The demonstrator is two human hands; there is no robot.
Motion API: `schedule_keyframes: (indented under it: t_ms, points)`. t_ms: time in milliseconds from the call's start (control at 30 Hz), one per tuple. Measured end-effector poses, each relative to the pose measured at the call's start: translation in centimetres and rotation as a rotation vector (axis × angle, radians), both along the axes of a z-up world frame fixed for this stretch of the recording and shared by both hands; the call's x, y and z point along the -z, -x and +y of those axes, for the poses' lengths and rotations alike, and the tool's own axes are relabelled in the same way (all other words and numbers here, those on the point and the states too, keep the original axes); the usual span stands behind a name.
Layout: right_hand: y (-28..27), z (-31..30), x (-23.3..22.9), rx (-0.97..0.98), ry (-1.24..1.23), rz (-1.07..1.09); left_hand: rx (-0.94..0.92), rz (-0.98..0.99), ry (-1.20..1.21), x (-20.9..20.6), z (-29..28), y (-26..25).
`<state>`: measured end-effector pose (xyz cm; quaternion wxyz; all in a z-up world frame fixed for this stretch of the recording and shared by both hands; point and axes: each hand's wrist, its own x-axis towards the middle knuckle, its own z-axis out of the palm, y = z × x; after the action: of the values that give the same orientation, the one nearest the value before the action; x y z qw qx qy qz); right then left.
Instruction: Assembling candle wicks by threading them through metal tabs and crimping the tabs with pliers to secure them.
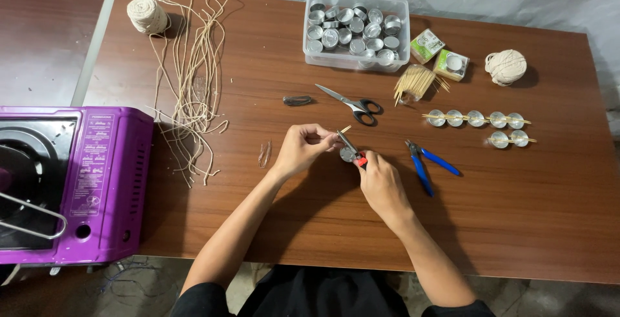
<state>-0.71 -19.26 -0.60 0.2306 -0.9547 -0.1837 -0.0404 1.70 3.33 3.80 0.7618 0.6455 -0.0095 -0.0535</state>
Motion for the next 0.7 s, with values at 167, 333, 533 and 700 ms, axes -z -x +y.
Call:
schedule_keyframes:
  t_ms: [167, 333, 533, 700]
  points:
    - [0.4, 0.3, -0.7, 0.002, -0.016, 0.011, 0.0, 0.011, 0.0, 0.7, -0.1, -0.3]
    - [0.4, 0.6, -0.9, 0.008, -0.046, 0.003, -0.012, 0.023, 0.022, 0.0, -0.3, -0.3]
    - [0.5, 0.6, -1.3, 0.013, -0.075, 0.023, -0.009, 0.02, 0.038, 0.1, -0.6, -0.2]
    - [0.6, 0.9, -2.0, 0.034, -0.096, 0.091, -0.018, -0.002, 0.043, 0.9, -0.5, -0.3]
